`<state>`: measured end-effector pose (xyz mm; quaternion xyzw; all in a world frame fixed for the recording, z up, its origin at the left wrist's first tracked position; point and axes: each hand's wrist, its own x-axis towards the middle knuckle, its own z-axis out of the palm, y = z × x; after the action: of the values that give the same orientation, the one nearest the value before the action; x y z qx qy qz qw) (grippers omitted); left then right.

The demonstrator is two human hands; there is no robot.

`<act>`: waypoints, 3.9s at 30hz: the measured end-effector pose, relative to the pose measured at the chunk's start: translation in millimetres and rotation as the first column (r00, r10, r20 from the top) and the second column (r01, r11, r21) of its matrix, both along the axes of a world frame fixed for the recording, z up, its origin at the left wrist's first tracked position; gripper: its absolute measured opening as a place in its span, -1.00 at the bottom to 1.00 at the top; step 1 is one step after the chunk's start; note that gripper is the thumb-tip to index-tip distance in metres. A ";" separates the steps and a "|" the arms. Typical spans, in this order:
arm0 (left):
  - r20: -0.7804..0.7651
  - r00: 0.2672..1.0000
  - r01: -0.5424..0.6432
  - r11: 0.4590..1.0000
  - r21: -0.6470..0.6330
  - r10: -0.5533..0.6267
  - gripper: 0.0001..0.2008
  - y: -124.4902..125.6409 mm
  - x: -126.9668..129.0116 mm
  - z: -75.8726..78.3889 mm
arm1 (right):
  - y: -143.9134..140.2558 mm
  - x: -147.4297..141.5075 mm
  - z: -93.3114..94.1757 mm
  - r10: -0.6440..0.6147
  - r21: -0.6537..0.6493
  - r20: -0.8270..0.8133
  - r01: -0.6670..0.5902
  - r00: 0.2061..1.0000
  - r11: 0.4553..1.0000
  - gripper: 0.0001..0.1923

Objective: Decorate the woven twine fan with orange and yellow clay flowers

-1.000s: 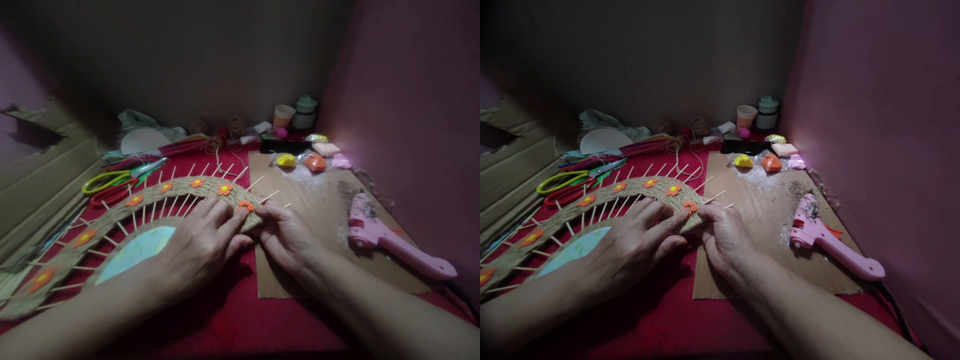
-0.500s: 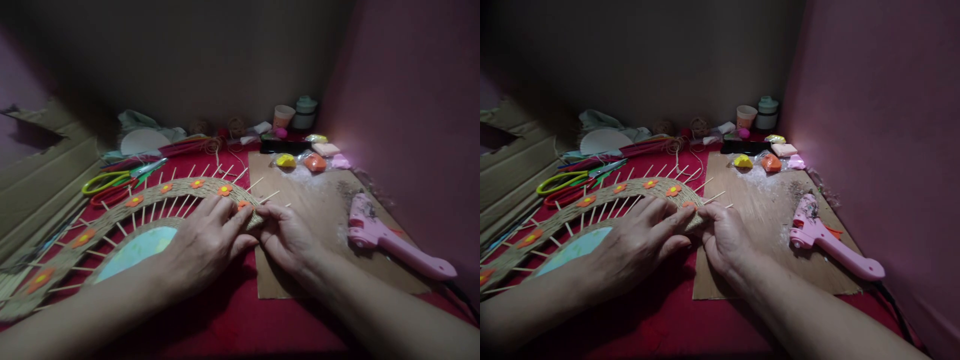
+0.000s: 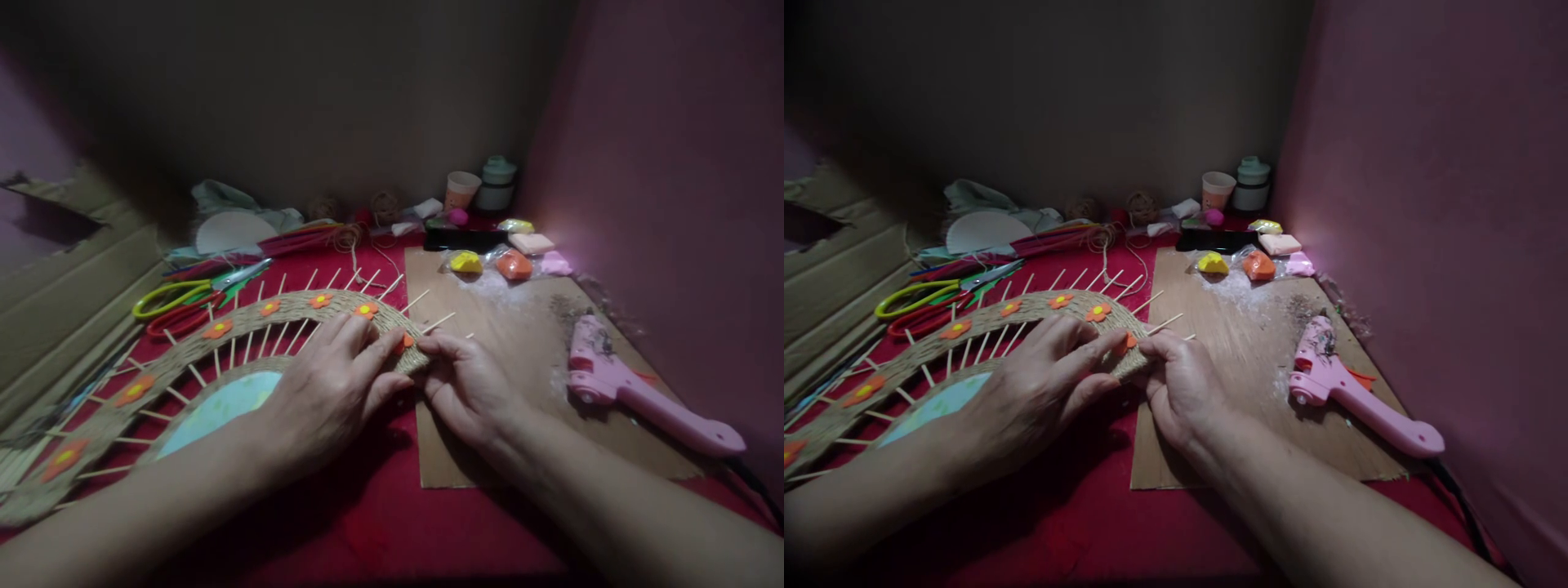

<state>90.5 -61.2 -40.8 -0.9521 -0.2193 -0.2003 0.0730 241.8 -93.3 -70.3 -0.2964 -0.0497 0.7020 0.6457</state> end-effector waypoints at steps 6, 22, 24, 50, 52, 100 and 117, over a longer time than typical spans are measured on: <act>-0.058 0.998 0.030 0.996 0.079 -0.026 -0.65 0.4 2.8 -0.7 | -0.7 -0.1 1.2 0.015 -0.005 0.009 -0.014 1.000 1.000 -0.76; 0.003 1.000 -0.027 0.994 -0.107 0.028 -0.62 4.2 -5.6 0.1 | 0.1 0.2 -1.5 0.041 0.028 0.001 -0.041 0.999 0.999 -0.81; -0.022 1.000 -0.013 0.997 -0.078 0.012 -0.61 3.9 -5.6 -1.4 | -0.2 0.4 -1.9 0.053 0.043 0.003 -0.053 0.999 0.998 -0.81; -0.049 0.999 -0.013 0.999 -0.037 0.011 -0.52 -0.7 -5.7 -5.4 | -0.7 -1.0 -1.9 0.038 0.077 0.064 -0.043 0.997 0.996 -0.86; -0.063 0.998 -0.018 0.999 -0.039 0.016 -0.52 -0.4 -5.7 -4.6 | -0.9 -0.6 -2.1 0.037 0.073 0.063 -0.042 0.997 0.996 -0.86; 0.032 0.998 0.061 0.998 0.016 -0.062 -0.60 -6.7 -17.4 -4.3 | -1.2 0.2 0.3 0.080 0.020 0.058 -0.081 0.995 0.996 -0.85; 0.034 0.990 -0.110 0.892 -0.439 0.139 -0.64 -2.3 -8.6 3.2 | -1.0 -0.9 -4.0 0.081 0.047 0.064 -0.084 0.995 0.995 -0.86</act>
<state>81.9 -63.5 -37.5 -0.9213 -0.3212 -0.1716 -0.1363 240.9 -94.3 -74.3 -0.2996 -0.0992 0.7170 0.6215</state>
